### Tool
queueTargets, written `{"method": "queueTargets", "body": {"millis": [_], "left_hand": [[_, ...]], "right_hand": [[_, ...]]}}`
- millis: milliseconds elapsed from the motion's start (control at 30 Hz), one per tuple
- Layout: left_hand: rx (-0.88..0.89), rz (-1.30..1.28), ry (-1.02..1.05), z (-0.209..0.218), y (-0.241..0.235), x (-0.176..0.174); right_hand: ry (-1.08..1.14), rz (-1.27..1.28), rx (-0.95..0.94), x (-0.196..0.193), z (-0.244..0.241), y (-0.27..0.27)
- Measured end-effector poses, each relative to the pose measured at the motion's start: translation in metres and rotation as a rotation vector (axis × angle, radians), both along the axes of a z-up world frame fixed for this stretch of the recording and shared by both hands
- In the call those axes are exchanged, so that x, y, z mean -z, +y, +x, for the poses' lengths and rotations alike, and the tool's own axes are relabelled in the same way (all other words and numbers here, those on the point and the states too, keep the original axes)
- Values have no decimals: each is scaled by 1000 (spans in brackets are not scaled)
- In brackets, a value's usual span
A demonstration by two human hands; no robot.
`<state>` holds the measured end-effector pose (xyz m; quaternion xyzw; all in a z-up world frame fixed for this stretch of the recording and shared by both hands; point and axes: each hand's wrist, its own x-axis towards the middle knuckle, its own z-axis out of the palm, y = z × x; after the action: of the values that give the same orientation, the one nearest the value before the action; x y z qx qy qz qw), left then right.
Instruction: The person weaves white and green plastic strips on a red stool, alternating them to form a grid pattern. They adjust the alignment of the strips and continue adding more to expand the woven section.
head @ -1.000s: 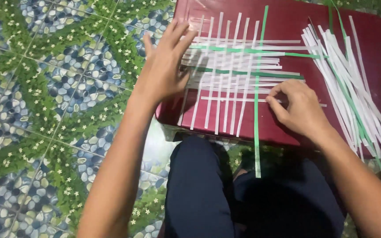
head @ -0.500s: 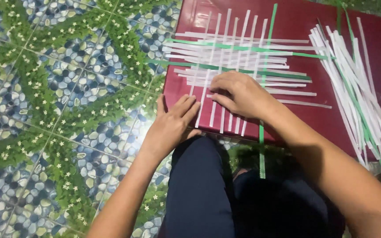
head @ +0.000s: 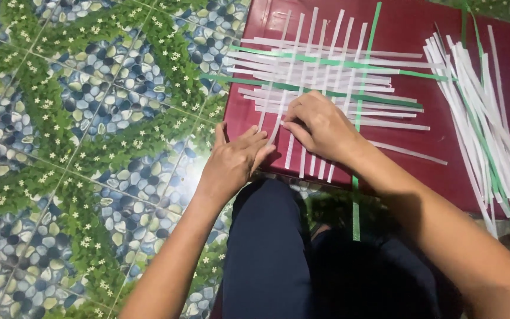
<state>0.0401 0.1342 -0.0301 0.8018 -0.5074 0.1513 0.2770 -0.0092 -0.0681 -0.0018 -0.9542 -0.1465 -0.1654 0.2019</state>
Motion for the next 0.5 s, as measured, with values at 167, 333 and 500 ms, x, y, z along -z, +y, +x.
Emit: {"method": "queueTargets", "body": {"millis": [167,333,500], "left_hand": [[-11,-38,0,1,-3,4],[-47,-46,-8,-1,-4,7],[-23,-82,39,-3,-1,3]], "right_hand": [[-63,-12,-6,12,4,6],[-90,10,-39,6,3,4],[-19,-92,2,1,0,-1]]}}
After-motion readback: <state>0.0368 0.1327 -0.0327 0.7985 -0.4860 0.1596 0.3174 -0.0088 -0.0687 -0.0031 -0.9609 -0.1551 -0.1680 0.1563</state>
